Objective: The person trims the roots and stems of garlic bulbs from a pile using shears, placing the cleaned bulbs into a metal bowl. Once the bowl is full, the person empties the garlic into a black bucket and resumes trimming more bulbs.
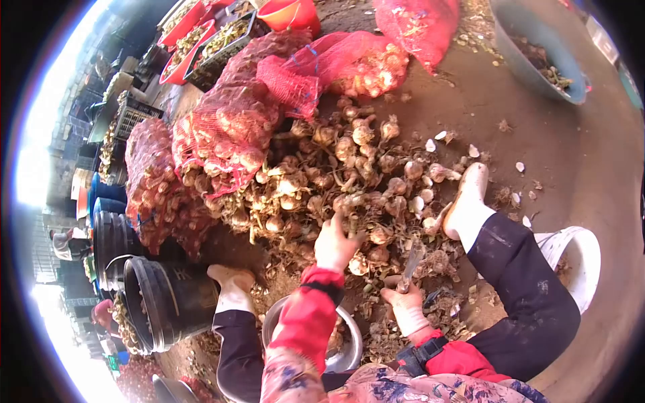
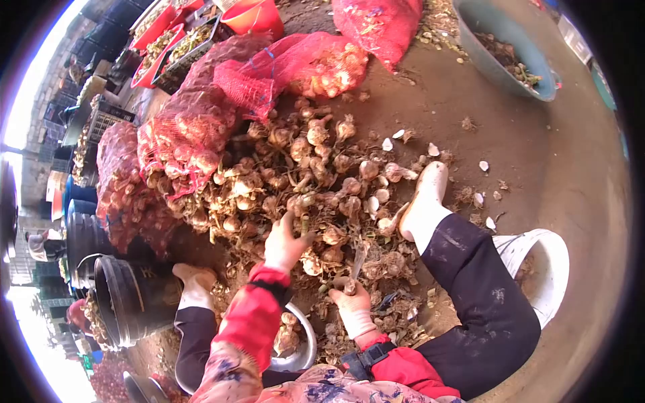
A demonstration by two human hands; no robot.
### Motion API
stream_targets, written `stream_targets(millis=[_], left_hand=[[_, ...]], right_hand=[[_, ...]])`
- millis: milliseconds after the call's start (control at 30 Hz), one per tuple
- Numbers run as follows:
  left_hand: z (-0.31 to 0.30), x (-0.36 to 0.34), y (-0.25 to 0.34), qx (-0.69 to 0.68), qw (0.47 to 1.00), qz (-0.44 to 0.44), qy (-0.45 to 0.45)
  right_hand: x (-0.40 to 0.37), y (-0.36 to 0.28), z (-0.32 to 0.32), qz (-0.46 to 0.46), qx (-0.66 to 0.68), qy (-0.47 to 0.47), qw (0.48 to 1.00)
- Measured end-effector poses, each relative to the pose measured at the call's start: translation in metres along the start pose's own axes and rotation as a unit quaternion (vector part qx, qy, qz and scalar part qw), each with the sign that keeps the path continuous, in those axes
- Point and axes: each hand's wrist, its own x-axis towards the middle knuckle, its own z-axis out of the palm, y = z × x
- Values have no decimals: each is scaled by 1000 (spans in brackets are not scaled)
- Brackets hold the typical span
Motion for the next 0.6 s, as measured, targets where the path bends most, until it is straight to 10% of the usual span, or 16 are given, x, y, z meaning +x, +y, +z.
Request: stream_targets(millis=[233, 333, 433, 533, 600], left_hand=[[-9, -37, -19, -161, 985, 27, 54], [-66, -118, -21, -563, 805, -181, -40], [-90, -180, -29, -533, 800, -220, -166], [-100, -213, -17, -338, 922, -33, -185], [-88, -228, -11, -414, 898, -77, -129]], right_hand=[[-3, -7, -5, 97, 115, -43, 988], [-1, 1, -12, 114, 250, -152, 949], [-19, -19, -8, 76, 212, -291, 930], [-58, -36, 2, 84, 89, -353, 928], [-90, -67, 11, 52, 23, -381, 923]])
